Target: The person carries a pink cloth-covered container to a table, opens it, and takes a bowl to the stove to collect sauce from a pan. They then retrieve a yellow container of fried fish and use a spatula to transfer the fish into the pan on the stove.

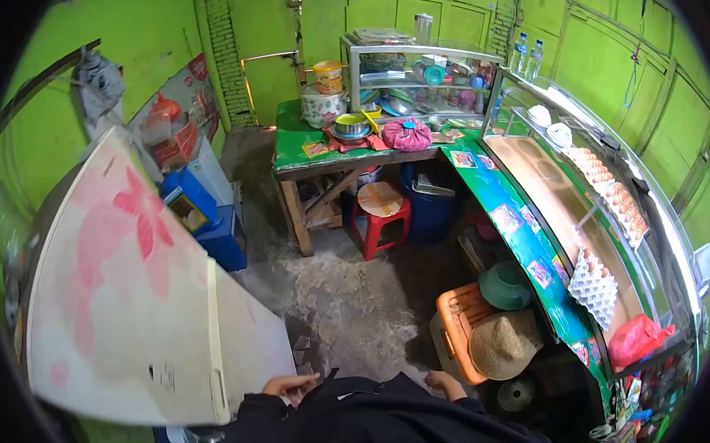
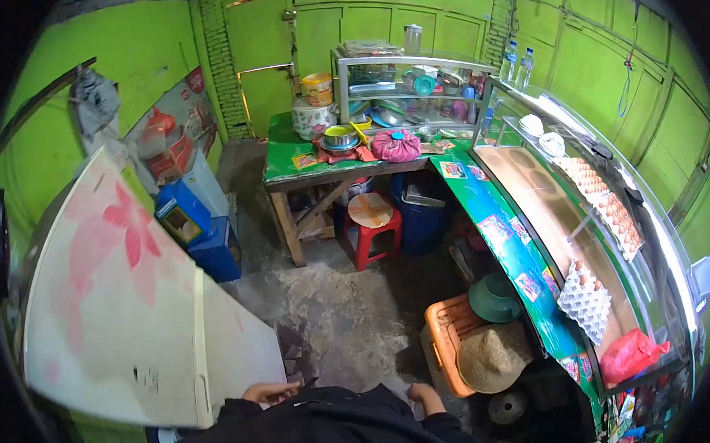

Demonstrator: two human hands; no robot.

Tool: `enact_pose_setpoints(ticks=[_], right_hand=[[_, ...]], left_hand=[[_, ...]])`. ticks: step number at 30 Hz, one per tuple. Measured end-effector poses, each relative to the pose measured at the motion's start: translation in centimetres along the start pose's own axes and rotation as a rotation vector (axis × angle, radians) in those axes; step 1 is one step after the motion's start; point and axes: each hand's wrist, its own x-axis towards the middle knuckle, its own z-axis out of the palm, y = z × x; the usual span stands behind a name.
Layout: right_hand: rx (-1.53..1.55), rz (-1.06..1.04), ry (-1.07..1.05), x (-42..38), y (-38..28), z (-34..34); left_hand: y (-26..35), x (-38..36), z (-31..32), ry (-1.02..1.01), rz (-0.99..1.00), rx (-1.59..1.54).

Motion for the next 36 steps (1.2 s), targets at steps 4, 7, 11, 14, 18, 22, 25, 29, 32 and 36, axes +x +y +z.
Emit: enact_pose_setpoints(ticks=[4,7,11,14,18,22,25,29,32,36], right_hand=[[0.383,0.233,0.299,-2.5,4.8,-3.3],[0.431,0.236,0.317,-1.9,17.1,2.7],[0.248,0.151,0.233,5.9,20.9,-10.6],[0.148,0.082,0.156,11.4,19.5,-20.1],[0.026,0.017,0.066,20.9,9.4,-40.3],[0.122,-0.138,0.677,24.3,4.0,-59.0],[0.177,-0.251,1.112,26.2,-1.1,-70.8],[0.311,-0.23,1.319,29.5,-6.5,-80.5],[0.227,-0.243,1.358,32.1,-9.0,-84.2],[0.204,-0.215,1.325,33.2,-11.1,-87.9]], left_hand=[[19.4,-5.6,5.0,0.353,0.426,0.174],[31.4,-1.6,1.1,0.71,0.859,0.756],[41.2,-1.1,2.8,1.078,0.942,0.828],[43.1,2.4,2.6,0.79,0.841,0.503],[44.0,5.1,1.7,0.627,0.663,0.446],[48.1,4.9,-0.2,0.686,0.558,0.294],[54.1,3.6,-2.7,0.665,0.656,0.335],[66.0,3.8,-7.6,0.615,1.009,0.341],[79.2,0.2,-8.6,0.586,1.158,0.395],[94.9,-6.0,-6.4,0.5,1.391,0.337]])
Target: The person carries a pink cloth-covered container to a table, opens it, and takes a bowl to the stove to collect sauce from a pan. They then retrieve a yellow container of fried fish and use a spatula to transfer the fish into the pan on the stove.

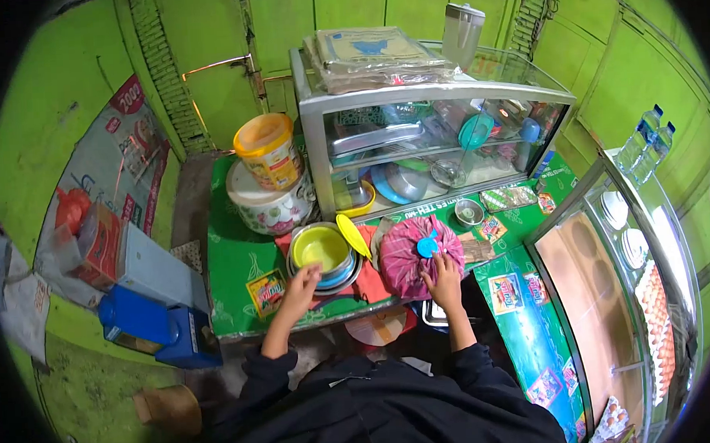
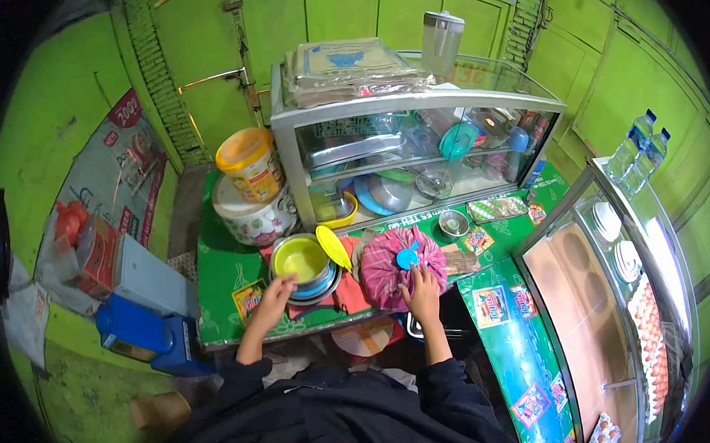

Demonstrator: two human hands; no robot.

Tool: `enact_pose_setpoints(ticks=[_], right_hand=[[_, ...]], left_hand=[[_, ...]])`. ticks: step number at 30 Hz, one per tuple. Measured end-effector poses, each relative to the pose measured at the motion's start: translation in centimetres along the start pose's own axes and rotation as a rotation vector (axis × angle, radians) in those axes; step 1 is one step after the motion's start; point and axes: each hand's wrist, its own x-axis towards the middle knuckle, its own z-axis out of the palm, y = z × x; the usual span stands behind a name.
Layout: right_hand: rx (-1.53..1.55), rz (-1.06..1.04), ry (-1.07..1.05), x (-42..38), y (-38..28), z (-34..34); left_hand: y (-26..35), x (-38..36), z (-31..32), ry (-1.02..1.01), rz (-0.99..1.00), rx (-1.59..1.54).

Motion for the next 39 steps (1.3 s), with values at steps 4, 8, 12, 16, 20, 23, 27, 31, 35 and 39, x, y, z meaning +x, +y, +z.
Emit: enact_pose_setpoints(ticks=[4,8,12,16,20,23,27,31,35,39], right_hand=[[-0.041,0.039,-0.148,0.5,1.4,2.5],[-0.084,0.028,-0.188,0.6,1.0,1.5],[-0.086,-0.027,-0.284,1.1,2.2,0.6],[0.035,-0.217,-0.321,2.1,5.2,-0.4],[0.148,-0.296,-0.392,3.5,6.8,-1.3],[0.205,-0.336,-0.426,3.7,8.2,-0.4],[0.224,-0.335,-0.519,4.4,8.7,-0.8],[0.254,-0.408,-0.486,4.9,9.5,-0.8],[0.289,-0.454,-0.497,5.0,10.2,-0.6],[0.334,-0.489,-0.486,5.4,10.3,-1.0]], left_hand=[[6.1,10.7,1.7,-0.022,0.238,0.014],[4.5,17.6,5.5,0.198,0.289,0.093],[2.3,20.6,8.9,0.465,0.308,0.307],[1.2,22.3,12.2,0.653,0.243,0.32],[2.5,22.6,13.3,0.787,0.236,0.375],[3.2,22.9,14.2,0.791,0.2,0.419],[3.8,23.5,17.0,0.755,0.19,0.456],[4.8,25.9,22.3,0.681,0.23,0.43],[5.6,28.1,27.9,0.648,0.324,0.461],[6.5,30.0,32.5,0.529,0.268,0.428]])
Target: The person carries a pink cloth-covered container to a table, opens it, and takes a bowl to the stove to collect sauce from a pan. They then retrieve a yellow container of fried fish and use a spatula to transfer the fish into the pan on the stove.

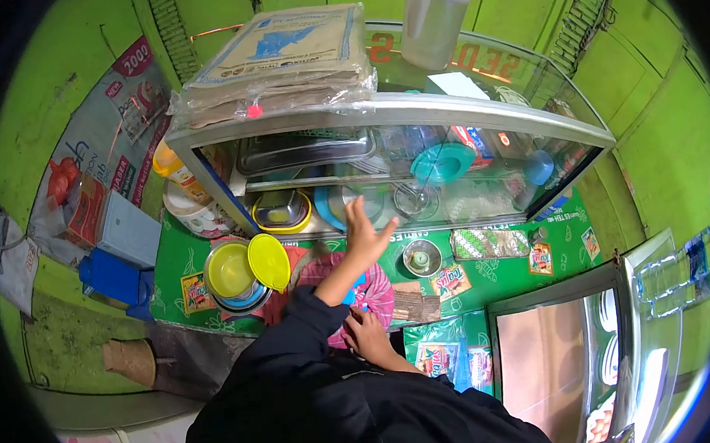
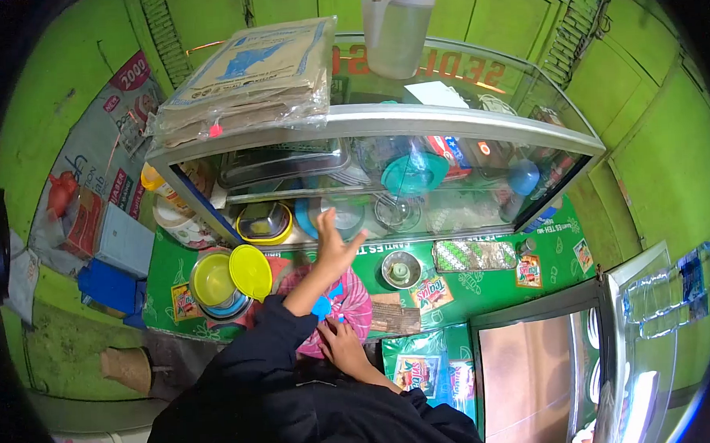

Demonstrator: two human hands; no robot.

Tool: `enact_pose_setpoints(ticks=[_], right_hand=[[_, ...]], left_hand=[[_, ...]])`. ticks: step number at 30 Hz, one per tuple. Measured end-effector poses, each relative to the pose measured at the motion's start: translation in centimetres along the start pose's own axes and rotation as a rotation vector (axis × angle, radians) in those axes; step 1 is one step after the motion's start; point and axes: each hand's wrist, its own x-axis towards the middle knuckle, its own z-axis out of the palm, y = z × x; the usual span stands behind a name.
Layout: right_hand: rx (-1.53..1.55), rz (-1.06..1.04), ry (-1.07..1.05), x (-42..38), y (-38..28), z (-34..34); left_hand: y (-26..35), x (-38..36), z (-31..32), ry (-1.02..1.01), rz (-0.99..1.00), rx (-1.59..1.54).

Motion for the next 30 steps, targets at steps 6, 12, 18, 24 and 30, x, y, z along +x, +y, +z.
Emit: enact_pose_setpoints(ticks=[6,12,18,24,30], right_hand=[[-0.058,0.054,-0.085,-0.5,0.6,0.7],[-0.13,-0.059,-0.036,-1.1,2.2,2.7],[0.049,0.019,0.053,-0.7,2.4,2.1],[0.185,0.17,0.071,-0.2,1.9,1.2],[0.026,0.191,0.438,7.0,4.9,-1.3]], left_hand=[[4.1,0.4,4.0,-0.151,-0.036,-0.07],[5.7,1.2,8.7,-0.317,-0.035,-0.14],[9.1,2.1,12.8,-0.469,-0.179,-0.233],[6.4,0.5,7.4,-0.638,-0.188,-0.529],[0.6,-8.2,-8.1,-0.596,-0.246,-0.636]])
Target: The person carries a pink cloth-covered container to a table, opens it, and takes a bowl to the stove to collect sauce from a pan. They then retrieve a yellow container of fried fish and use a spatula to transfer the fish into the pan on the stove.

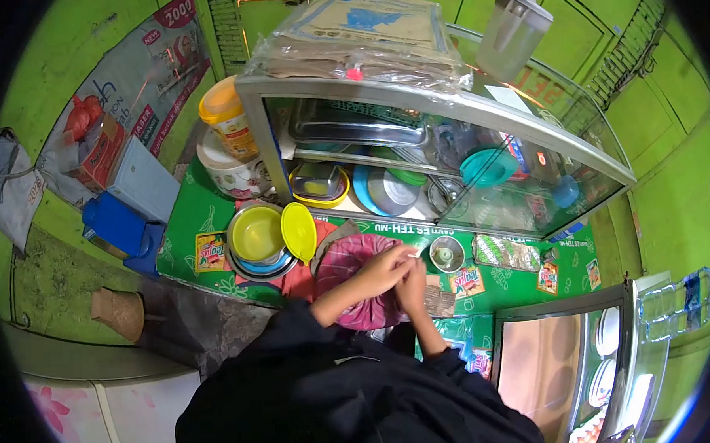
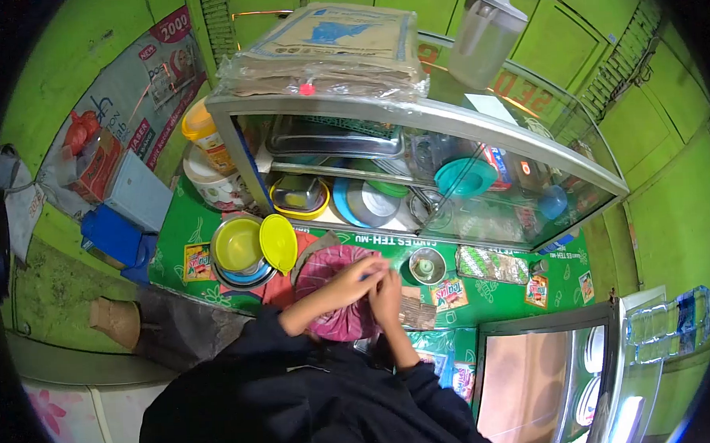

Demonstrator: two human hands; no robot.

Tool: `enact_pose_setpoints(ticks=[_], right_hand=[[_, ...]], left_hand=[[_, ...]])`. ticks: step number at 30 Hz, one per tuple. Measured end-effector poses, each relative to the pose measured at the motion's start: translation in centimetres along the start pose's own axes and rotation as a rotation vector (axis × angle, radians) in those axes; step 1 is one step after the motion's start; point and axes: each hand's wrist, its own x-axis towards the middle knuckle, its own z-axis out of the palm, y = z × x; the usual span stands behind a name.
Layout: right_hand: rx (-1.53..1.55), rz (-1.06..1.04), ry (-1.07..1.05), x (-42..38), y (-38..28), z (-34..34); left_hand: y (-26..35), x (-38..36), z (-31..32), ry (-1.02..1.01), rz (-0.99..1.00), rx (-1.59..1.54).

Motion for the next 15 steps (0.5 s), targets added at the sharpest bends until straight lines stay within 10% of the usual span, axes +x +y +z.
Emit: enact_pose_setpoints(ticks=[8,15], right_hand=[[-0.1,-0.206,-0.241,12.9,-0.3,10.3],[-0.383,-0.398,-0.286,16.3,-4.9,15.2]], left_hand=[[-5.1,-25.2,-11.5,0.449,-0.36,0.064],[-3.7,-31.8,-12.9,0.86,-0.496,0.062]])
